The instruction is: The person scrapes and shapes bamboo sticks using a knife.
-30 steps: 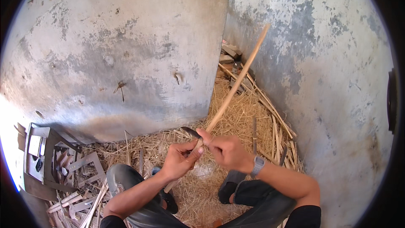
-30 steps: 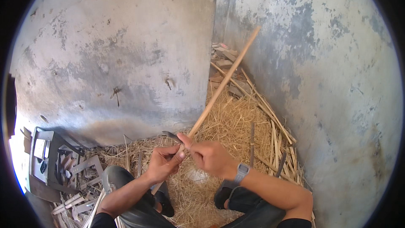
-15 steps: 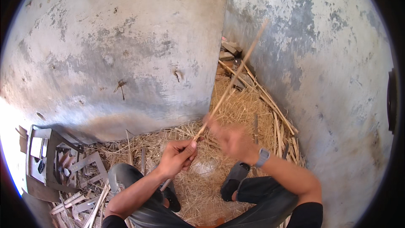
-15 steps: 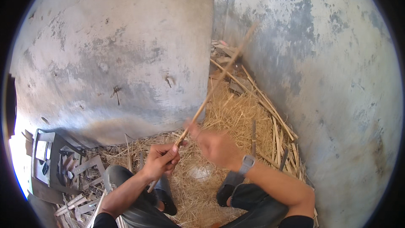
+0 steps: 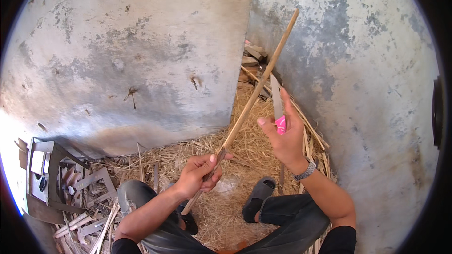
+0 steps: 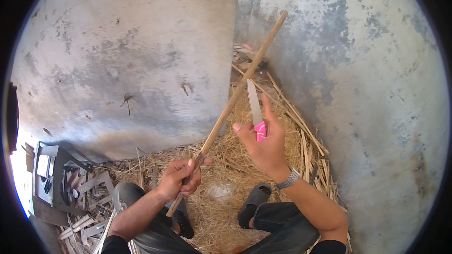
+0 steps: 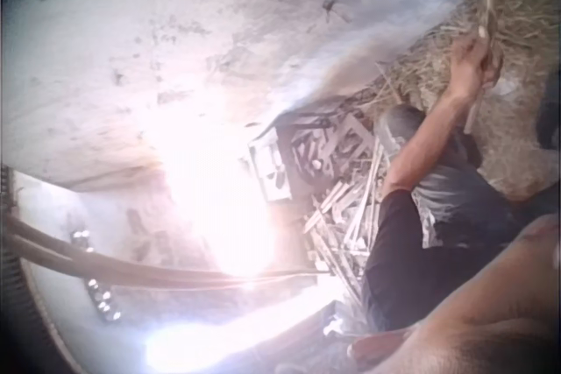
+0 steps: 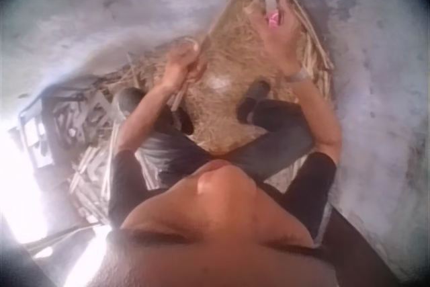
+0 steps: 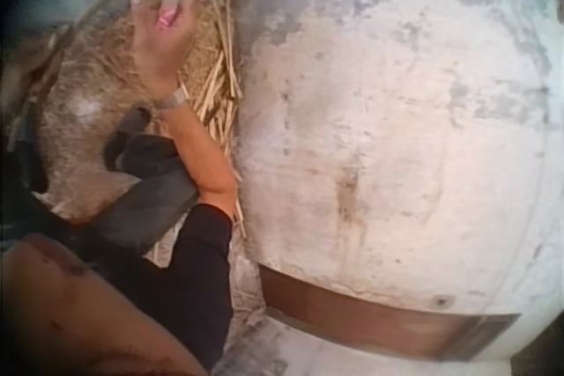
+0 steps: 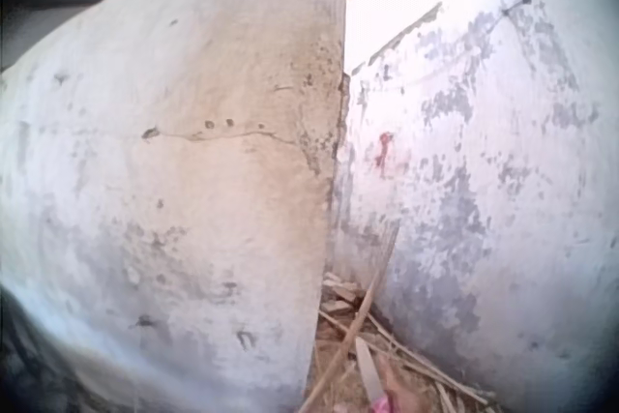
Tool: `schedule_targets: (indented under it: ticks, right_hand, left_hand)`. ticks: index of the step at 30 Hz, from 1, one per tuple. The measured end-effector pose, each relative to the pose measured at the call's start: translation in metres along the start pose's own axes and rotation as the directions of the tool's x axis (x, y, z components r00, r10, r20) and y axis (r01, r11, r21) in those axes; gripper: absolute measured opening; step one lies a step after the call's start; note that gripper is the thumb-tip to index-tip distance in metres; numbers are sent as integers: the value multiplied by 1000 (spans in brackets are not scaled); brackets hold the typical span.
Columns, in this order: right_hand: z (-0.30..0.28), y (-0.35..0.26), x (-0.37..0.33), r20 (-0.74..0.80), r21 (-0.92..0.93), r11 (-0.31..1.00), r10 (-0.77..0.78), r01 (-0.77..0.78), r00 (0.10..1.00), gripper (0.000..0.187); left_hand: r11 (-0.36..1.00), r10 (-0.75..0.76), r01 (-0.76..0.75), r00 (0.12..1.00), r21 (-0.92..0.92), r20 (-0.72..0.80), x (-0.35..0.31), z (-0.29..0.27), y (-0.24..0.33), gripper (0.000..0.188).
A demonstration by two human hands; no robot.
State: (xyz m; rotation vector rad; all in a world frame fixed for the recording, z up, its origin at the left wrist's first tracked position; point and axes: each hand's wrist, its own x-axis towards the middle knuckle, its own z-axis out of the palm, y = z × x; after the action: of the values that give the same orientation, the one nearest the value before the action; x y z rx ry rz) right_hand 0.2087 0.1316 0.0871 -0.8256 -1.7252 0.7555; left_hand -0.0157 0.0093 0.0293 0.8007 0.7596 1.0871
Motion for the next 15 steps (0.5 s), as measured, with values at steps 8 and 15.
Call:
schedule_targets:
  ticks: [8,15]
  right_hand:
    - [19,-5,-18,163,-20,994,108,-106,981,94]
    - [23,10,-12,97,296,950,77,-103,992,48]
  left_hand:
    - [978,67,-68,998,198,10,6,4,-28,45]
    - [934,163,-123,982,335,-93,8,5,-34,32]
